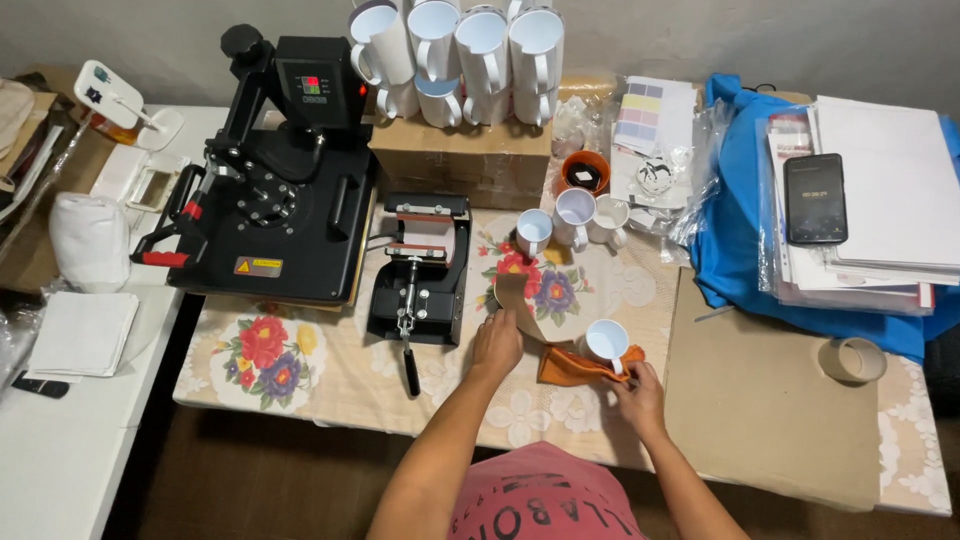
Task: A person prepares a mug with a heat clamp, sorts through printed stickers, and handles a white bag in a printing workshop.
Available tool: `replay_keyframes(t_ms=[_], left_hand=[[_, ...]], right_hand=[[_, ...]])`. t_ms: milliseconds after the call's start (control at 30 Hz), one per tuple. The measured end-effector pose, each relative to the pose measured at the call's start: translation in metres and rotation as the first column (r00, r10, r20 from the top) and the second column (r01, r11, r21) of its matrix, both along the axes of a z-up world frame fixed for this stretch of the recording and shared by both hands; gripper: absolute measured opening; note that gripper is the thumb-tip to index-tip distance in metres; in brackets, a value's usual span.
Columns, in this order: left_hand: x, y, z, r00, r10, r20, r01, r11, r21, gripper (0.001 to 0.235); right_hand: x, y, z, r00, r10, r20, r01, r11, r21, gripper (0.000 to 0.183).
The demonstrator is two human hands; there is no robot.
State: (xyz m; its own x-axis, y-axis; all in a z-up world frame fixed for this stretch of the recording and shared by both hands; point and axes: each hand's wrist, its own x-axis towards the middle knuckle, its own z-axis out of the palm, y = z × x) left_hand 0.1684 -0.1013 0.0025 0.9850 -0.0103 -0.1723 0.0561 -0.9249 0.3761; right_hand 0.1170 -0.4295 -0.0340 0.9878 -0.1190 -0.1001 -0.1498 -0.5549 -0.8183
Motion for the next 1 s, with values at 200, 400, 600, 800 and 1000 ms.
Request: replay_keyframes(t_ms=[200,400,600,800,1000], left_hand=[[-0.051,0.036,0.037,0.987,-0.130,-0.097,0.123,0.989,-0.077,0.099],[-0.175,0.096,0.030,0.994,-0.055,0.096,0.070,0.984,-0.166,0.072],[-0.322,0.204,0.013,0.969,0.213,-0.125,-0.244,0.899,-0.364,0.044],[-0.474,0.315,-0.002,0.673,0.640,-0.370,-0.739,0.609,-0.289,0.032],[-0.614,0.342,-0.036,0.319,0.926,-0.202,-0.918,0.248,-0.311,0.015]], right_hand=[[-0.041,-0.009,0.034,0.986,0.004,0.165,-0.051,0.958,0.281,0.025],[-0.065,0.103,0.120,0.932,0.171,0.320,-0.270,0.916,0.297,0.025],[-0.086,0.287,0.155,0.814,0.303,0.496,-0.505,0.791,0.346,0.031],[-0.123,0.474,0.175,0.712,0.491,0.502,-0.696,0.589,0.410,0.035],[-0.188,0.636,0.193,0.508,0.797,0.326,-0.825,0.342,0.450,0.031]])
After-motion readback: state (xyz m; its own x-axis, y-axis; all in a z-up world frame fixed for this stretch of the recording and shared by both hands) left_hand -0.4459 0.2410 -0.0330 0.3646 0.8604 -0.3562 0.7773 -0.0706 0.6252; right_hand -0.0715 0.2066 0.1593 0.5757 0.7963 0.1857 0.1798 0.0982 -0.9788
